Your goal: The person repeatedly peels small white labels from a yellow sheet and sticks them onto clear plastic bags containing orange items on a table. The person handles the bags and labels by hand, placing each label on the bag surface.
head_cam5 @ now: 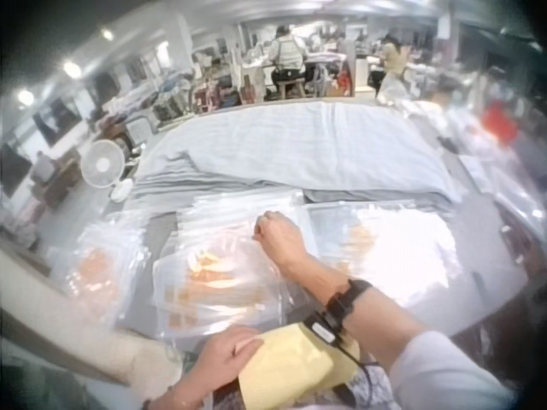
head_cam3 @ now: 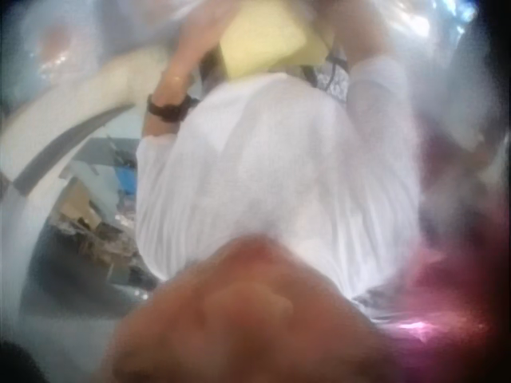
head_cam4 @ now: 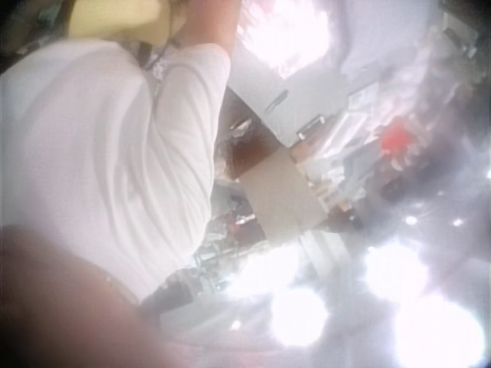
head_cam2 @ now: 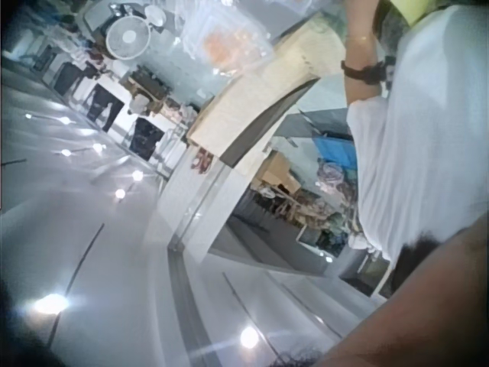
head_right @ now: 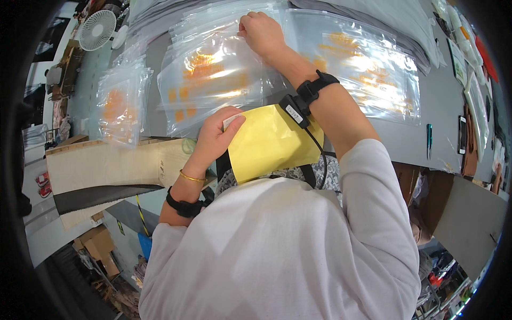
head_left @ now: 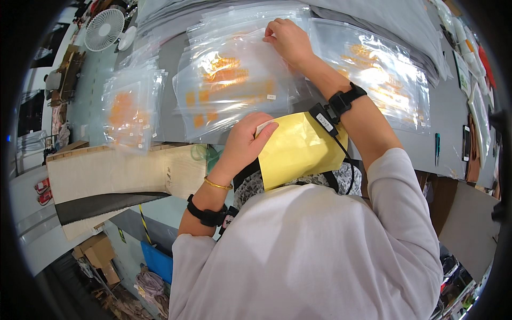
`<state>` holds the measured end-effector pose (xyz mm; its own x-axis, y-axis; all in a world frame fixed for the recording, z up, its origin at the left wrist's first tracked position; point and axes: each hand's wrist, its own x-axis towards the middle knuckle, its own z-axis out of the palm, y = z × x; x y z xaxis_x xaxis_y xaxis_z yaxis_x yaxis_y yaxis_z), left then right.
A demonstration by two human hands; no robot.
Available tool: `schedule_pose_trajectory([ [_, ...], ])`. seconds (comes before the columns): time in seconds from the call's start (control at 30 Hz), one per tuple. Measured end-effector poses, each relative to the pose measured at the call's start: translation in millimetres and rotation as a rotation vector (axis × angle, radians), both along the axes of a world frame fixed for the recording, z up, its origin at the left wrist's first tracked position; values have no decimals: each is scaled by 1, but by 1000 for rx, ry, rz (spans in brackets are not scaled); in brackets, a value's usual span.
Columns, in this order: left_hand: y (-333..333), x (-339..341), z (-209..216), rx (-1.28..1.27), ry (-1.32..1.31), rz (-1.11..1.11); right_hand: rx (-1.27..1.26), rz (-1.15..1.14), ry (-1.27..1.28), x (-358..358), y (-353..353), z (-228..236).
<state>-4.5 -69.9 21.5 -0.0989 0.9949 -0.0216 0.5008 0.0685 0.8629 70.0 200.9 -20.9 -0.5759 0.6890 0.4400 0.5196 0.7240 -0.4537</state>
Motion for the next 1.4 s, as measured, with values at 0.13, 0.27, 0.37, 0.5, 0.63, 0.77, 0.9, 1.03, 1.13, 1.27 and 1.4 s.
schedule_pose_trajectory([
  [0.13, -2, 0, 3, -244, -388, 43, -233, -20, 107, 8, -5, 33],
  [0.27, 1, 2, 4, -240, -541, 143, 61, 62, 188, 69, 37, 69],
  [0.37, 10, 5, 2, -188, -651, 176, -93, -89, -18, 155, 89, 85],
  [0.5, 20, 17, -3, -151, -687, 247, 558, -102, -121, 205, 83, 101],
  [0.63, 28, 29, -10, -129, -717, 288, -264, -22, 50, 173, -54, 88],
  [0.77, 28, 38, -16, -70, -718, 258, -99, 80, 115, 133, -151, 57],
  [0.9, 20, 32, -24, -28, -737, 218, -89, 47, 188, 115, -171, 54],
  [1.03, 11, 23, -35, -78, -851, 203, -169, 53, 185, 104, -174, 57],
  [1.13, 7, 17, -44, -106, -941, 215, -185, 32, 189, 97, -181, 48],
  [1.27, 4, 5, -44, -137, -842, 169, -283, 55, 190, 94, -186, 47],
  [1.4, 11, -8, -34, 172, -212, 126, -561, -46, 261, 95, -160, 59],
])
